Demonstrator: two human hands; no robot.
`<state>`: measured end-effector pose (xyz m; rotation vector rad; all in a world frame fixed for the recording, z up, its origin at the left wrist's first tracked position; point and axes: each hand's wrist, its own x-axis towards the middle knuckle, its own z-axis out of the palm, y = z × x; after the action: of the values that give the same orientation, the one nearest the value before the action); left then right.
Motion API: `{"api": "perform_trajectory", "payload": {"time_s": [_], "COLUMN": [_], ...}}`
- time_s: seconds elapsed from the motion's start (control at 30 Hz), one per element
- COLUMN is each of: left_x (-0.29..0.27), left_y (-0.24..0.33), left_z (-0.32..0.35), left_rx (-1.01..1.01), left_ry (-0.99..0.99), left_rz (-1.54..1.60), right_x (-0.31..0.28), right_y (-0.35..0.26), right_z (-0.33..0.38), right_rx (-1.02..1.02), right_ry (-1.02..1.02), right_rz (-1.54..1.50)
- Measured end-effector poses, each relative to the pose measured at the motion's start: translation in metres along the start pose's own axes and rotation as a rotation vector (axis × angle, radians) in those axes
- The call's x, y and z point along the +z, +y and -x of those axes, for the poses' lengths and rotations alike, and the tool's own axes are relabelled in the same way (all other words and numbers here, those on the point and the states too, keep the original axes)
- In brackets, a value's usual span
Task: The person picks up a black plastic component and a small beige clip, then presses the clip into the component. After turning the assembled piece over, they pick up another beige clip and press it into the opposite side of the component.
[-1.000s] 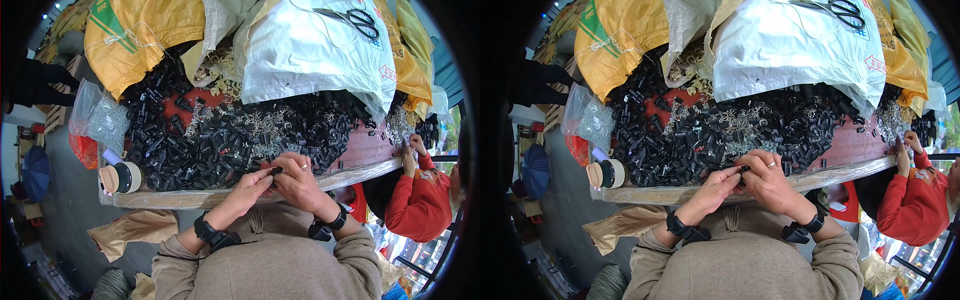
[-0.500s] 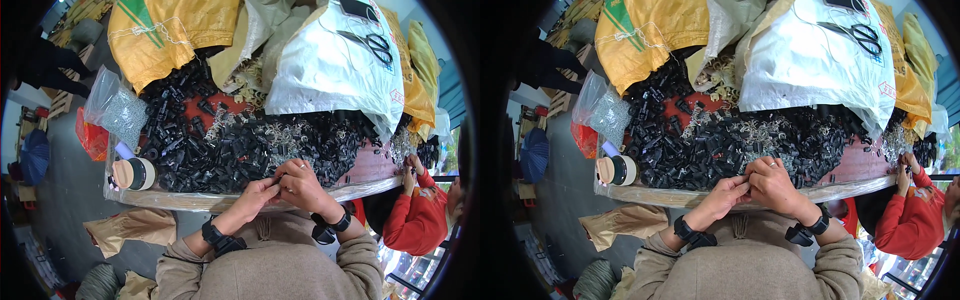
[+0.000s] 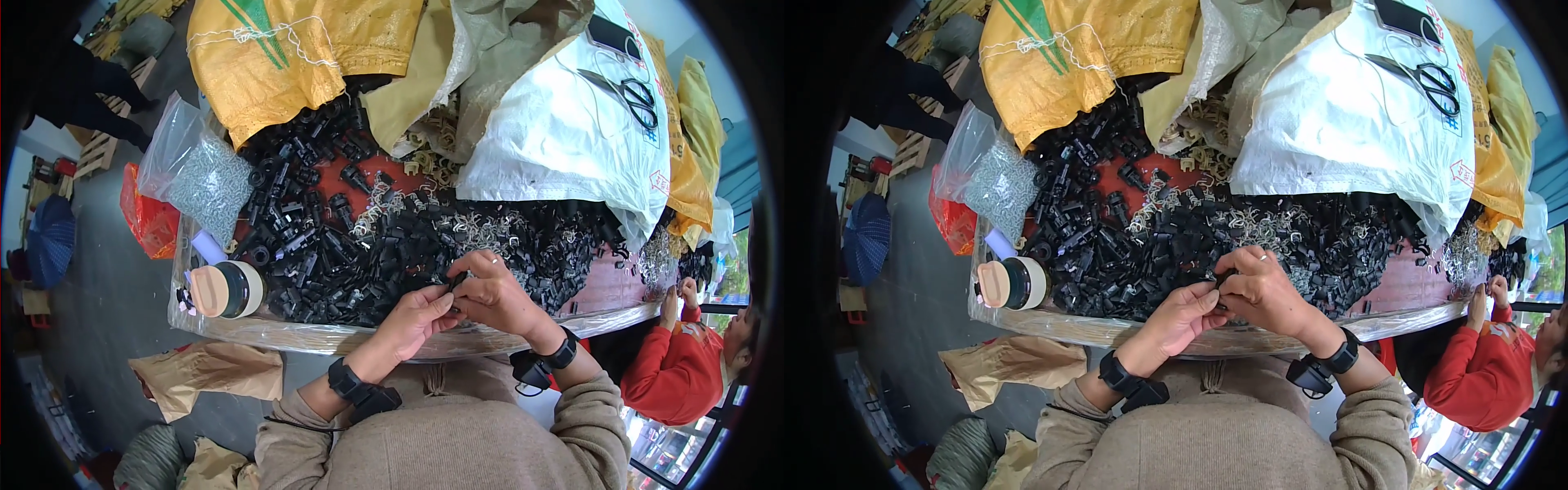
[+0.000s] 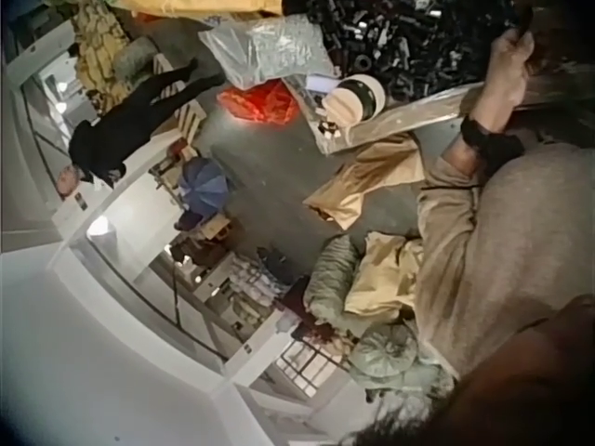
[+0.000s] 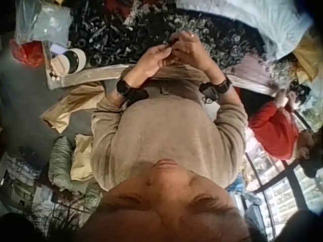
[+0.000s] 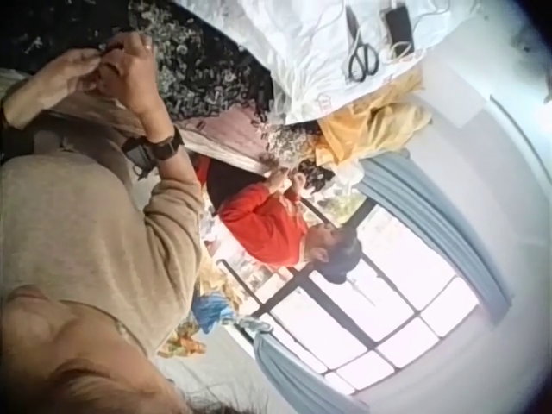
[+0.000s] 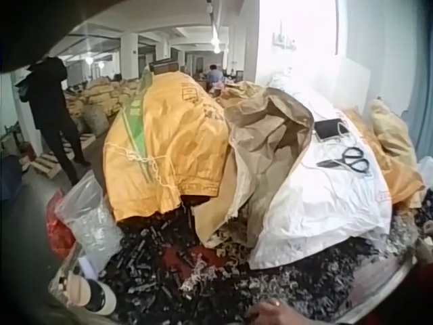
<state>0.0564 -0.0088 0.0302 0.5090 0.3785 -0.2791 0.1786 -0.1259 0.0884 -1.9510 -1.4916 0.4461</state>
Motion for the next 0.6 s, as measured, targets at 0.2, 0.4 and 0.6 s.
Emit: {"api": "perform_trajectory", "payload": {"time_s": [0.2, 0.4, 0.6], "left_x": [0.0, 0.003, 0.011], "left_y": [0.003, 0.001, -0.002], "left_z": [0.006, 0.014, 0.015], "left_rx": [0.027, 0.032, 0.048], "left_ry": [-0.037, -0.036, -0.04], "left_rz": [0.089, 0.066, 0.059], "right_x": [0.001, -0.004, -0.006], "right_y": [-0.004, -0.011, -0.015], "right_z": [0.001, 0.021, 0.032], "right_rx": [-0.009, -0.108, -0.153], "right_ry": [0.031, 0.105, 0.087], "right_rz": [-0.161, -0.072, 0.05]}}
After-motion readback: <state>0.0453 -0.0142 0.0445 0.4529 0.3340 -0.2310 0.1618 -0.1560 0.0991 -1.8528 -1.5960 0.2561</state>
